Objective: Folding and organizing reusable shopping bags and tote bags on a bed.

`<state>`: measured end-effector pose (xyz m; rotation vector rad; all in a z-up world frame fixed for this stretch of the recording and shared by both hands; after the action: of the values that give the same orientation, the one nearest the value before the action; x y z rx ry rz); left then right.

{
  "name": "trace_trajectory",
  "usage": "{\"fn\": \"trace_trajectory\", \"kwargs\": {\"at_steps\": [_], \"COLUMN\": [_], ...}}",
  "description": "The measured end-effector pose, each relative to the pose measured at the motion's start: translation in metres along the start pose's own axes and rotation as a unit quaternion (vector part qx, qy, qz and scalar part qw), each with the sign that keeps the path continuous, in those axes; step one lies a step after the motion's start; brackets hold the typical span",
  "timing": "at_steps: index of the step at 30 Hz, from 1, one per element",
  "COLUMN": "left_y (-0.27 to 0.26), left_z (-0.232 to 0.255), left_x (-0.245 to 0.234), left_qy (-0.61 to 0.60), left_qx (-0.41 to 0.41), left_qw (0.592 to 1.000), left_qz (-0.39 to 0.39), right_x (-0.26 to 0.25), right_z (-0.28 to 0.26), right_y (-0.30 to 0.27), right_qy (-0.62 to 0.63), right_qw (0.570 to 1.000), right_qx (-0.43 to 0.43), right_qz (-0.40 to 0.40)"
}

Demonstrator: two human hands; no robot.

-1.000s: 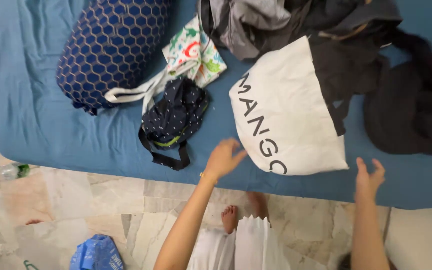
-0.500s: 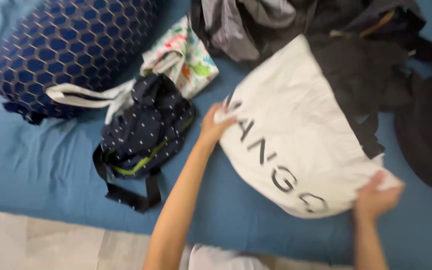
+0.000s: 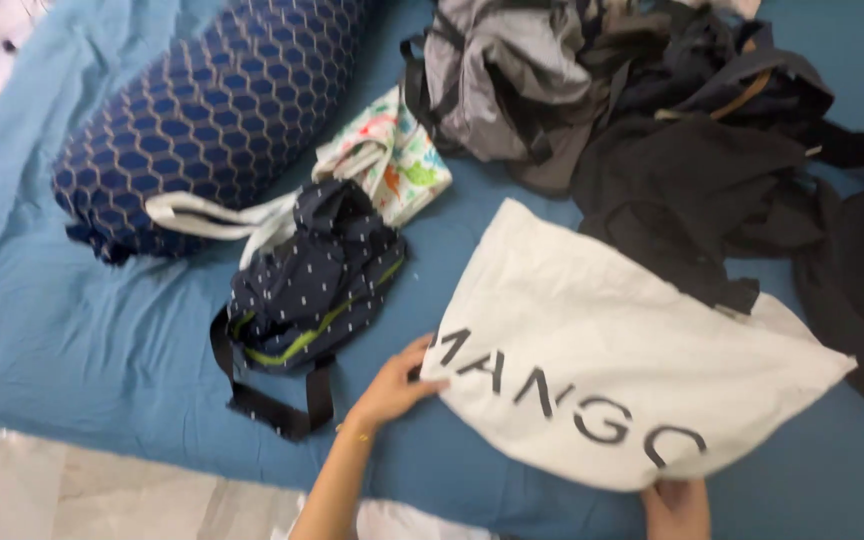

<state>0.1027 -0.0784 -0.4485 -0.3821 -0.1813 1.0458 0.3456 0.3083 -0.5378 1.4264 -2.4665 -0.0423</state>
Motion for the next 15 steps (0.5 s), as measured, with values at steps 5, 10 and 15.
{"fn": "trace_trajectory", "kwargs": {"at_steps": [5,10,15], "left_y": [-0.010,-0.033,0.024], "left_z": [0.037,0.185,0.282], "left_x": [0.025,0.042,0.002], "left_qy": [-0.029,-0.108,-0.043], "left_qx": [0.078,0.158,0.257], "left_qw": [0.990,0.949,0.858], "left_qz": [0.113,0.250,0.442], "right_x": [-0.065,-0.041,-0.066], "right_z": [0.024,-0.119,-0.166], "right_y": [0.045,0.223,0.276], "right_qy": [-0.038,-0.081,-0.107], "right_qw": [0.998,0.993,0.990], "right_qx": [0.015,0.037,0.025], "right_qz": [-0.047,-0.074,-0.091]}}
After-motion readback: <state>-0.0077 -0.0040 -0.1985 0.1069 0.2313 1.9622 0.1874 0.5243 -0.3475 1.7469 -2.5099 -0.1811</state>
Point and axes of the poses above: each hand's wrist, its own y-axis towards the middle knuckle, its own x-axis out of the palm, z = x × y, the point moved 8 cm from there along y, towards the middle knuckle, and after that the axes turned 15 degrees about -x, right-handed, at the moved point
